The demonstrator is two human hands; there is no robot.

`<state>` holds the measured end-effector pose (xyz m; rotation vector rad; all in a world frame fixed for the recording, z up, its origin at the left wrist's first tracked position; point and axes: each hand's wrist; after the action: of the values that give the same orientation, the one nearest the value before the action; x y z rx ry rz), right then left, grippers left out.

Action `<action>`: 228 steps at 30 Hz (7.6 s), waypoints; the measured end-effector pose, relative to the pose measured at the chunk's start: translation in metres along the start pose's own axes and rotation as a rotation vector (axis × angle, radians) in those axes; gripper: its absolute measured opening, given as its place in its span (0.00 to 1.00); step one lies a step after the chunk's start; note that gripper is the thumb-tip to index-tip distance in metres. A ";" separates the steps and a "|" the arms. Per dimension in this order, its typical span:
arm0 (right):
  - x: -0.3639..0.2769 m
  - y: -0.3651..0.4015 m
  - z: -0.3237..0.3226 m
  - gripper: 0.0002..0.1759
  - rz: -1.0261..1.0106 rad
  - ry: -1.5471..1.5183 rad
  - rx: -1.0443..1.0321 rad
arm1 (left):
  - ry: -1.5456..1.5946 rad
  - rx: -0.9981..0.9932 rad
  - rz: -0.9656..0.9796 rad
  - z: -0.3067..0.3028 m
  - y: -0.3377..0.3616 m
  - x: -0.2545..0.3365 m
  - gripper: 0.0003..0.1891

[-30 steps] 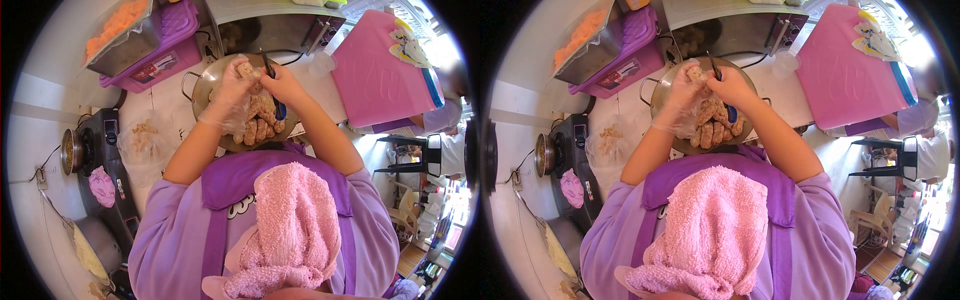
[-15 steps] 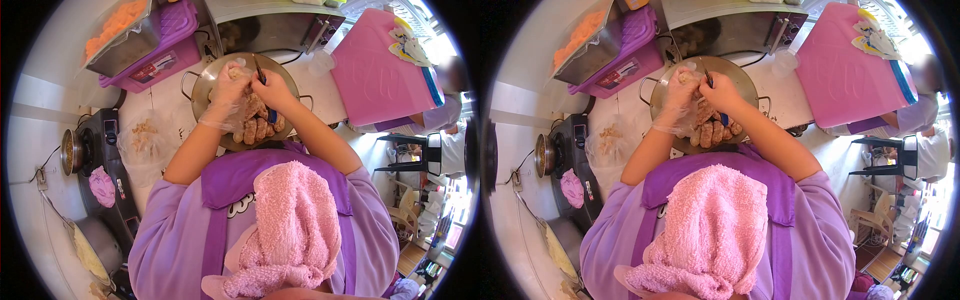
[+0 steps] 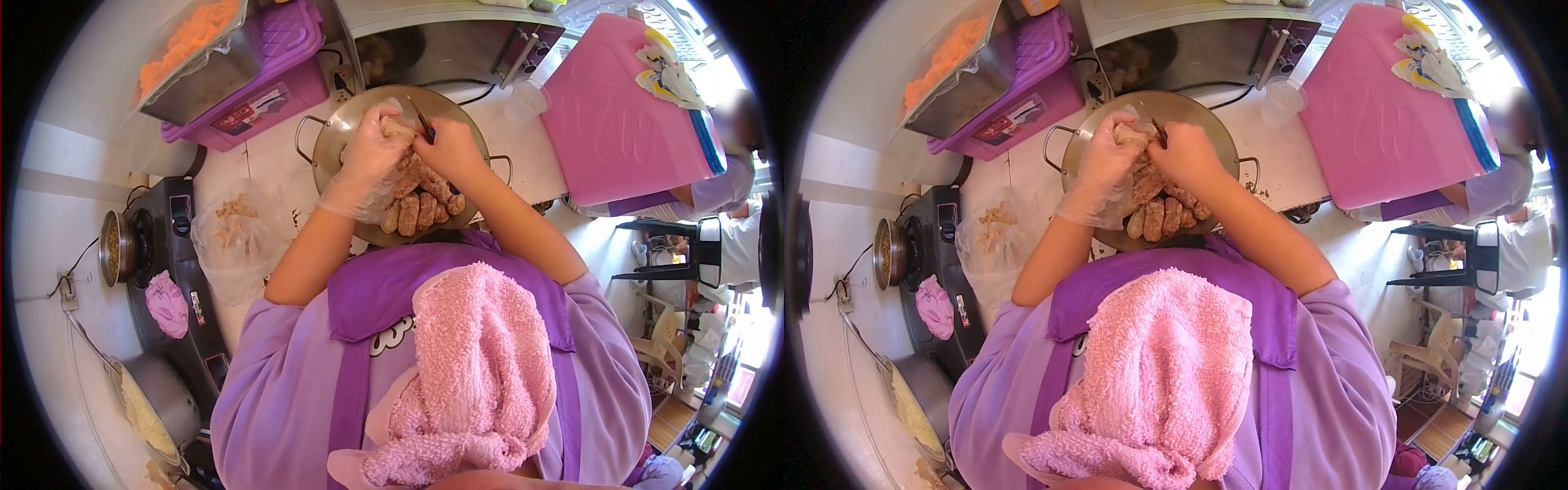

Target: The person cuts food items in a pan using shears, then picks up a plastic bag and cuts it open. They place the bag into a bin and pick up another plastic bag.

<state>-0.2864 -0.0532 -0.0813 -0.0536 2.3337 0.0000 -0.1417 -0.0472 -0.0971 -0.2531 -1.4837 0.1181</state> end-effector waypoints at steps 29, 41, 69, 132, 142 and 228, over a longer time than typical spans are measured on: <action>0.005 0.001 -0.016 0.12 0.303 -0.637 -0.589 | 0.913 -0.004 -0.332 -0.023 -0.002 -0.002 0.30; 0.008 -0.009 -0.018 0.12 -0.243 -0.037 -0.036 | 0.497 -0.170 -0.211 -0.022 0.005 0.010 0.45; -0.005 0.008 -0.007 0.10 -0.116 -0.320 -0.386 | 0.994 -0.207 -0.151 -0.019 0.013 0.008 0.47; 0.076 -0.028 -0.070 0.19 0.456 -0.909 -0.766 | -0.886 0.517 -0.274 -0.234 0.154 0.091 0.31; 0.048 -0.005 -0.046 0.28 0.253 -1.351 -0.935 | -0.058 0.019 -0.368 -0.027 0.070 0.040 0.22; -0.207 0.272 0.138 0.05 -0.212 -1.125 -2.041 | 0.360 1.810 0.218 0.102 0.492 0.028 0.36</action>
<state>-0.0543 0.2289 -0.0323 -0.9504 0.4343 1.6966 -0.2032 0.4453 -0.1806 0.9822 -0.5445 1.3950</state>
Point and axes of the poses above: each hand's wrist, its own y-axis away from the middle knuckle, its own z-axis out of the palm, x = y × z, and after that the axes turned 12 degrees about z, right-handed
